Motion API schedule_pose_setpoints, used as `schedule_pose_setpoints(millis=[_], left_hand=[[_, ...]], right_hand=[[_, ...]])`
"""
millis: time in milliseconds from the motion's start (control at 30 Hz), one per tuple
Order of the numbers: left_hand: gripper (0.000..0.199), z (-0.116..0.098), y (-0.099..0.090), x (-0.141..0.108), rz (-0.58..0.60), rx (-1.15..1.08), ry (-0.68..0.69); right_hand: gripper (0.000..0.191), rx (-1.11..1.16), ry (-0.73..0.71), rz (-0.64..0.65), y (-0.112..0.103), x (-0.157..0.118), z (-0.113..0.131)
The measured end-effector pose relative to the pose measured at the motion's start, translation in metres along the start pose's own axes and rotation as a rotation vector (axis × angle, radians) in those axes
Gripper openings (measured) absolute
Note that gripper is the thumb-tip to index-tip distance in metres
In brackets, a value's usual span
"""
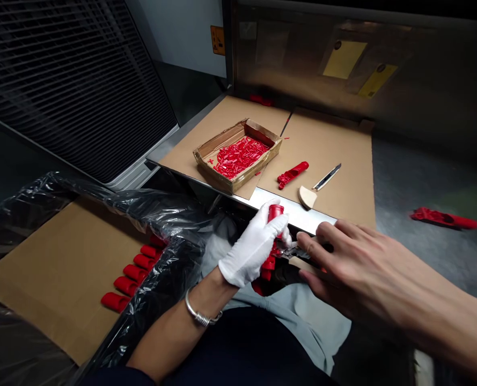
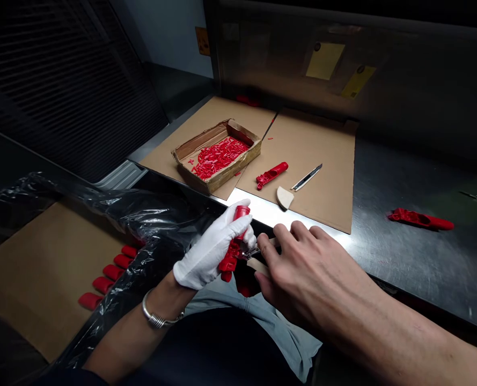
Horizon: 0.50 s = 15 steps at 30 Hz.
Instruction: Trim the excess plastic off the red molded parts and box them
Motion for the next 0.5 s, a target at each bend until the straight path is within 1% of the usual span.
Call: schedule_pose_setpoints(millis=[100, 233, 300, 400, 500], left_hand=[[0.028, 0.001, 0.002, 0.001, 0.037, 0.055, -0.009], [0.023, -0.001, -0.002, 0.004, -0.023, 0.037, 0.001], [0.02, 0.0, -0.003, 0.004, -0.035, 0.062, -0.006], [0.018, 0.005, -0.001, 0.005, 0.012, 0.125, -0.052], [0.02, 0.012, 0.003, 0.006, 0.101, 0.161, -0.141]], right_hand=[[0.045, -0.087, -0.043, 0.004, 0.0, 0.001, 0.002], [0.04, -0.108, -0.044, 0.063, 0.002, 0.002, 0.003], [0.037, -0.116, -0.044, 0.099, 0.004, 0.002, 0.002], [0.035, -0.111, -0.092, 0.107, 0.005, 0.0, 0.003], [0.027, -0.099, -0.18, 0.105, 0.008, -0.003, 0.002]])
Point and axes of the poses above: each hand's wrist, its own x-axis towards the middle knuckle, its own y-axis out of the palm, z = x × y, the point moved 8 cm from there along x, towards the middle knuckle, and after that the axes turned 8 degrees about -z, right-handed, at the moved point
